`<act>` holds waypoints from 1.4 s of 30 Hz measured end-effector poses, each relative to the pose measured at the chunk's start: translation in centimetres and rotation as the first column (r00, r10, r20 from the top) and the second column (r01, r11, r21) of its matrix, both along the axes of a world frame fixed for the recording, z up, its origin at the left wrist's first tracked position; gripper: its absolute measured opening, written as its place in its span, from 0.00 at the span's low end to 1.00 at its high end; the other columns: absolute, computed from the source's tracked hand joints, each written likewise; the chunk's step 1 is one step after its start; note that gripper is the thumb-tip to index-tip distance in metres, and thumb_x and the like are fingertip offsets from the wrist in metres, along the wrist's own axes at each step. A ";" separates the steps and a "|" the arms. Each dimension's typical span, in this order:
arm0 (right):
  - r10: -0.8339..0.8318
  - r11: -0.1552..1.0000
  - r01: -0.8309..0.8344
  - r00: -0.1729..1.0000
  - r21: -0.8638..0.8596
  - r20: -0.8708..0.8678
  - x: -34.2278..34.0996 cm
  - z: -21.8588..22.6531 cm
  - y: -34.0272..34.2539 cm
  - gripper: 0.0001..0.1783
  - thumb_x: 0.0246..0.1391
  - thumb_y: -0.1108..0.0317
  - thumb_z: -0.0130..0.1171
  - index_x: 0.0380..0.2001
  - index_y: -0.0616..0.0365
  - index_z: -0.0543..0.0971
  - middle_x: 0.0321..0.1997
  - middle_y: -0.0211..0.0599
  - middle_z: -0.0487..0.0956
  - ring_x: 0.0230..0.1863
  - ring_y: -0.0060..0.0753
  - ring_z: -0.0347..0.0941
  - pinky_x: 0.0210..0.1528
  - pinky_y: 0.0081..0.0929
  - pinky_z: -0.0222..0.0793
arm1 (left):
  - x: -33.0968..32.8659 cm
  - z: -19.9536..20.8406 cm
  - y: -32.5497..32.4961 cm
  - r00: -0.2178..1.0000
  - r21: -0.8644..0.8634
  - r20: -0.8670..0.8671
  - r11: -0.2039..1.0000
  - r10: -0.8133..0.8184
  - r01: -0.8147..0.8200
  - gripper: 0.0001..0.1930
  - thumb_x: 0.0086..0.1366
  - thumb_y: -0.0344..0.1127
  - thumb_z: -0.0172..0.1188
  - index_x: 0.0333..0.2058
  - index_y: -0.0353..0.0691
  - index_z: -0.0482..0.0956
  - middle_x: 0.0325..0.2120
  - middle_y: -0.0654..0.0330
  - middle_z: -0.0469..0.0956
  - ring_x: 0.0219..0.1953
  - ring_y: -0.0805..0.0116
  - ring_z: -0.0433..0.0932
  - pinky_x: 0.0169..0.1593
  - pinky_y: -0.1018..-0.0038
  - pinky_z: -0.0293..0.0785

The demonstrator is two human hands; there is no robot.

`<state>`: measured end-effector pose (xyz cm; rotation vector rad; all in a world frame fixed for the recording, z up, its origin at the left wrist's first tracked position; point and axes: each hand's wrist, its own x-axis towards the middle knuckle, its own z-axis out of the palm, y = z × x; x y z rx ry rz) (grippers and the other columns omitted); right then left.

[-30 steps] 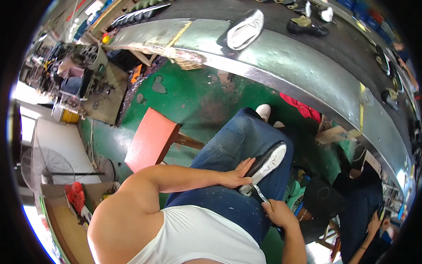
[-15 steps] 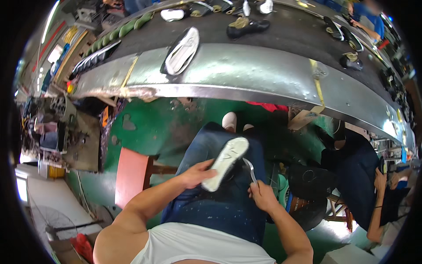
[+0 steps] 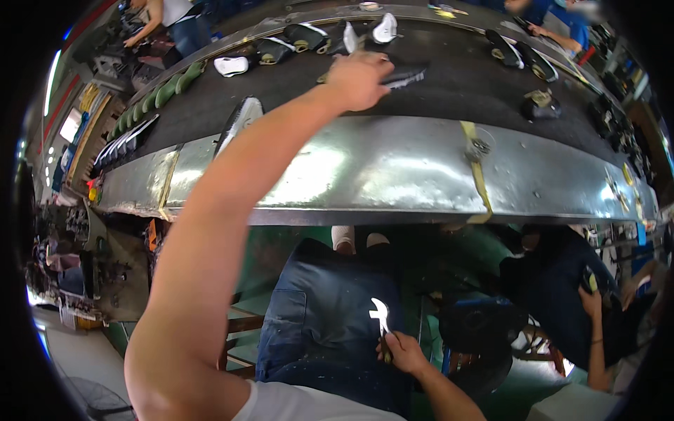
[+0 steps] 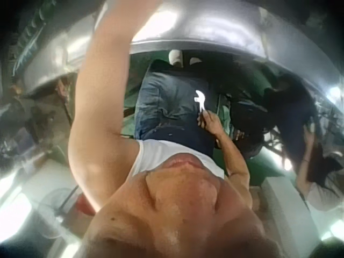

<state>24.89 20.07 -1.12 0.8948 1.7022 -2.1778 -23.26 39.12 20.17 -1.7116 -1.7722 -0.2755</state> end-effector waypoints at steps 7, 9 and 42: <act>-0.196 0.971 0.200 0.980 -0.130 0.041 0.9 0.4 1.1 0.27 0.73 0.52 0.38 0.47 0.69 0.73 0.37 0.45 0.81 0.33 0.34 0.81 0.32 0.27 0.74 | 0.4 -2.5 0.5 0.888 -0.632 0.335 0.774 0.315 -0.036 0.20 0.70 0.48 0.51 0.39 0.37 0.84 0.43 0.49 0.82 0.54 0.50 0.77 0.54 0.59 0.74; -0.183 0.971 0.187 0.982 -0.151 0.039 0.6 0.5 1.3 0.27 0.73 0.51 0.38 0.47 0.69 0.72 0.37 0.45 0.81 0.33 0.34 0.81 0.31 0.27 0.74 | 1.0 -2.6 -6.8 0.873 -0.100 0.486 0.990 -0.038 0.098 0.16 0.65 0.43 0.58 0.44 0.37 0.82 0.46 0.49 0.81 0.55 0.49 0.77 0.56 0.59 0.74; 0.056 0.904 -0.038 0.998 0.426 -0.029 -0.2 9.3 -7.1 0.20 0.64 0.62 0.55 0.53 0.65 0.73 0.36 0.30 0.78 0.33 0.19 0.72 0.37 0.20 0.69 | 22.5 -17.6 -37.9 -0.529 0.137 0.841 0.991 -0.116 0.001 0.26 0.70 0.36 0.60 0.65 0.44 0.67 0.50 0.63 0.75 0.52 0.74 0.71 0.58 0.77 0.67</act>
